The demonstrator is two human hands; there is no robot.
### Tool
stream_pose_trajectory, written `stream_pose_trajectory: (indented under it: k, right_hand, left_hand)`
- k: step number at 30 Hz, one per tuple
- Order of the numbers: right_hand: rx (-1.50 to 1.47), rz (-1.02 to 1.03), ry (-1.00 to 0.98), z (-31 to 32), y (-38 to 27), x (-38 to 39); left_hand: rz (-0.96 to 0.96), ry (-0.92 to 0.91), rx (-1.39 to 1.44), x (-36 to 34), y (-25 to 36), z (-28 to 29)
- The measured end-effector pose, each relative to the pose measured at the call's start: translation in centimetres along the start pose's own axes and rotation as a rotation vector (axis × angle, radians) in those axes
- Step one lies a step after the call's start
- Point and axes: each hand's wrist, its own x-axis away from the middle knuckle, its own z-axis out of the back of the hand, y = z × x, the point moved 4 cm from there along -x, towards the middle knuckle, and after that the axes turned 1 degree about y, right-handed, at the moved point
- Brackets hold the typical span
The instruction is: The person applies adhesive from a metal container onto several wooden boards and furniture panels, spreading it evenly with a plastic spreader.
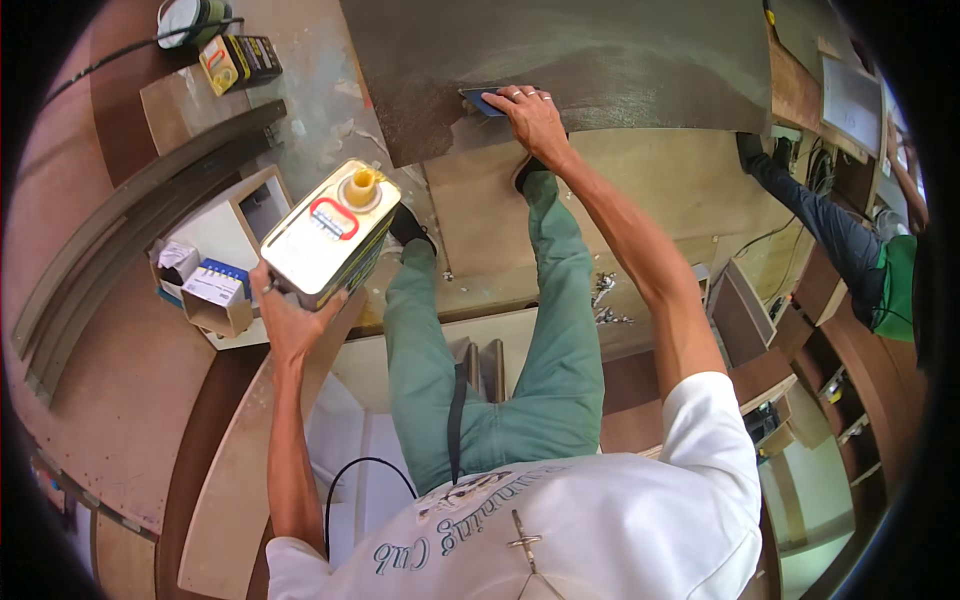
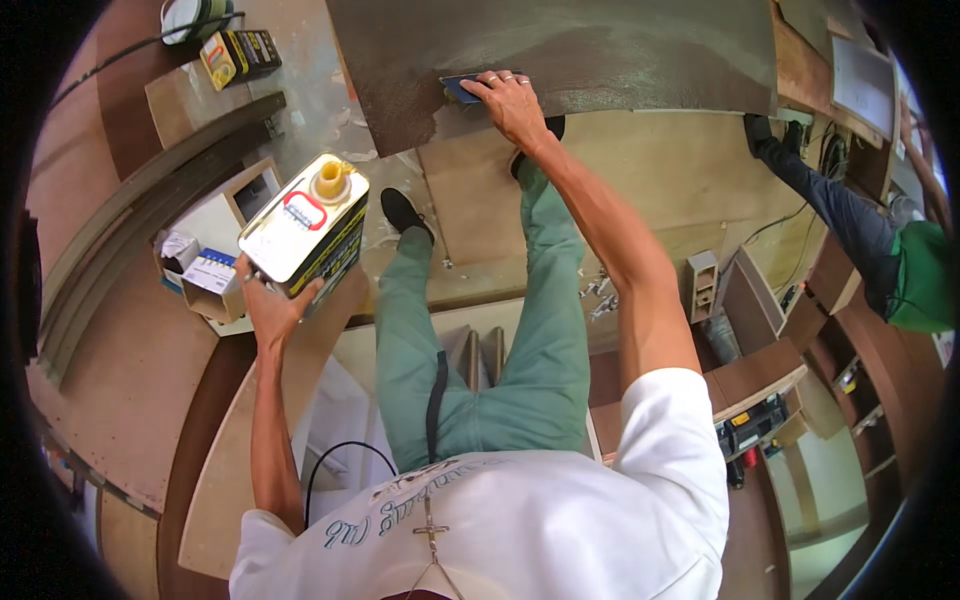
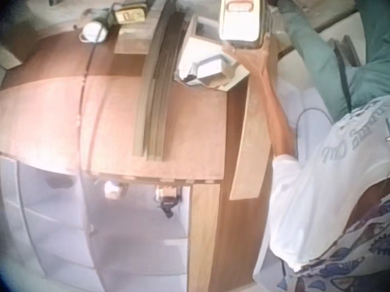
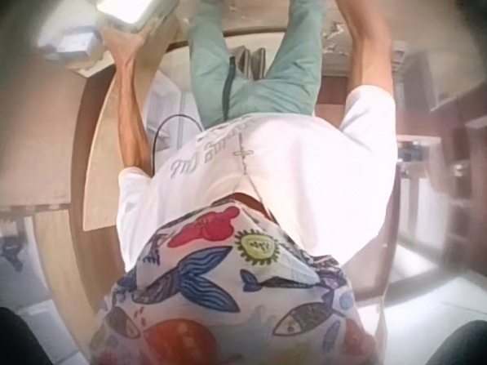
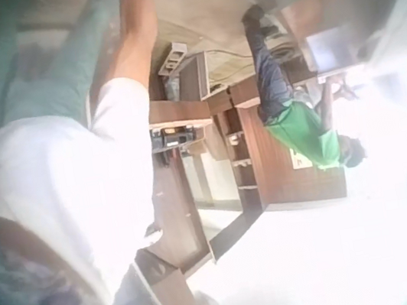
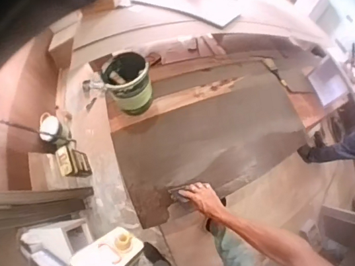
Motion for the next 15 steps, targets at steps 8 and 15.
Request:
stream_pose_trajectory:
  k: [8, 15]
  right_hand:
    - [0.082, 0.043, -0.046, -4.6, -5.0, 3.3]
    - [0.077, 0.107, -0.137, -5.3, -7.6, 6.1]
  left_hand:
    - [0.12, 0.03, 0.087, 4.6, -8.2, 2.4]
    - [0.17, 0.042, 0.129, 5.5, -9.4, 2.9]
